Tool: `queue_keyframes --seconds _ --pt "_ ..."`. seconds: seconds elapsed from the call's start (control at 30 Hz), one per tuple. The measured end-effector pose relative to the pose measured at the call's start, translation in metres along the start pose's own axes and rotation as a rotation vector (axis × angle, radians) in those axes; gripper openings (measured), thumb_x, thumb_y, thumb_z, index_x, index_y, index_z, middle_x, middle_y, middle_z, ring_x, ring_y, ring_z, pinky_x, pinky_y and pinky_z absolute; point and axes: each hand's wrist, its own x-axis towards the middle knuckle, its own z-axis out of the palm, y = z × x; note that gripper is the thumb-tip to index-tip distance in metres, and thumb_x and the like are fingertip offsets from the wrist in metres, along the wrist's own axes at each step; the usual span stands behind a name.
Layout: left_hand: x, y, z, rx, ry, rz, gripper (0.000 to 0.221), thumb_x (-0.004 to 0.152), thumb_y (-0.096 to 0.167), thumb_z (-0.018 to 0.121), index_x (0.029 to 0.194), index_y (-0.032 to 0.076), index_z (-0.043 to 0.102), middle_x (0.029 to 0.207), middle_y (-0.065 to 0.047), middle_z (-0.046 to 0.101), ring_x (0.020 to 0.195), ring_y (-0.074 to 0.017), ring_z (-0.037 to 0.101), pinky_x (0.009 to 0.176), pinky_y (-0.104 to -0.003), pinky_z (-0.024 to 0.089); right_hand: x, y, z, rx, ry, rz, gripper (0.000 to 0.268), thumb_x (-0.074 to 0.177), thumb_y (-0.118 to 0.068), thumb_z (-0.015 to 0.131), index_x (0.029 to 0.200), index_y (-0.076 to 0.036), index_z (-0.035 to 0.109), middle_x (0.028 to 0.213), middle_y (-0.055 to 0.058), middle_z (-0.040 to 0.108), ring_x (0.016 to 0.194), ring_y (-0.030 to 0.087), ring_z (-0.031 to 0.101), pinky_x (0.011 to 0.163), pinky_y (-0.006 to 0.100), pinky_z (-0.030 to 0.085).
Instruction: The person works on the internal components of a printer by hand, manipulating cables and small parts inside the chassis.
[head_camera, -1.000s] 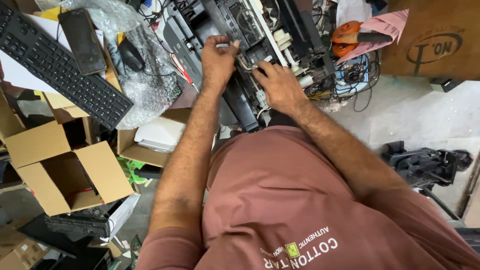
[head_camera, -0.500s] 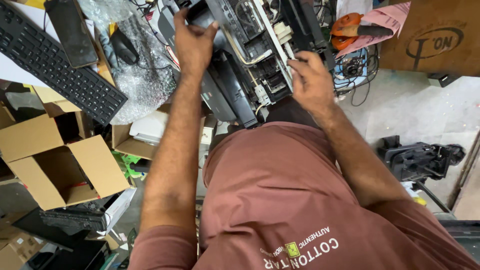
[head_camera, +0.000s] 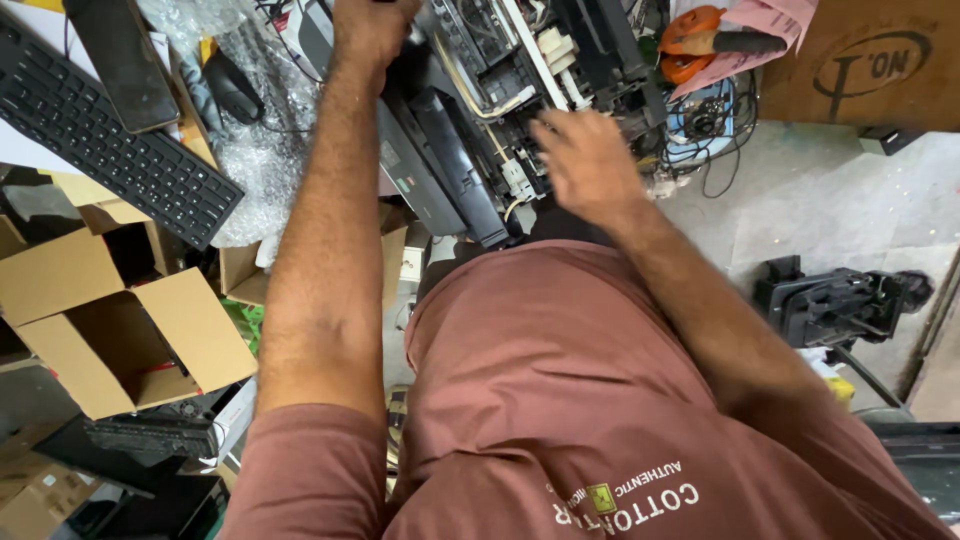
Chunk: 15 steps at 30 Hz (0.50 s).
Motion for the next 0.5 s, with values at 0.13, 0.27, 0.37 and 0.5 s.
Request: queue_keyframes --seconds 0.13,0.27,0.37,0.5 --pt "0.011 -0.020 0.006 -0.026 0.061 0.230 0.023 0.081 0.014 0.084 0.088 -0.001 0.068 0.074 -0.001 0.065 0.066 -0.0149 0.061 0.058 -0.033 0.050 0.025 -0.011 0.022 -0.289 -0.119 -0.141 0.053 0.094 -0.014 0.067 0.144 0.002 0.059 0.148 0.013 0.052 0.130 0.029 0.048 0.110 0.044 0.038" --pt "-0.014 -0.010 0.007 0.027 0.135 0.413 0.020 0.085 0.017 0.081 0.090 0.000 0.071 0.077 -0.002 0.071 0.070 -0.0173 0.067 0.064 -0.034 0.054 0.025 -0.013 0.032 -0.334 -0.117 -0.138 0.063 0.085 -0.017 0.067 0.144 0.002 0.056 0.146 0.014 0.051 0.131 0.030 0.046 0.109 0.047 0.037" --pt "-0.059 0.018 0.008 0.162 0.229 0.540 0.018 0.085 0.018 0.084 0.090 0.003 0.074 0.083 -0.004 0.073 0.074 -0.0201 0.071 0.067 -0.034 0.055 0.027 -0.013 0.034 -0.296 -0.108 -0.096 0.065 0.085 -0.017 0.067 0.146 0.001 0.054 0.146 0.014 0.050 0.133 0.031 0.044 0.108 0.048 0.035" --pt "-0.126 0.031 0.010 0.343 0.292 0.791 0.012 0.090 0.014 0.084 0.098 0.008 0.076 0.099 -0.006 0.066 0.091 -0.0263 0.064 0.078 -0.038 0.054 0.027 -0.018 0.033 -0.408 -0.133 -0.095 0.072 0.082 -0.018 0.070 0.149 0.001 0.053 0.145 0.011 0.051 0.132 0.029 0.044 0.107 0.048 0.034"
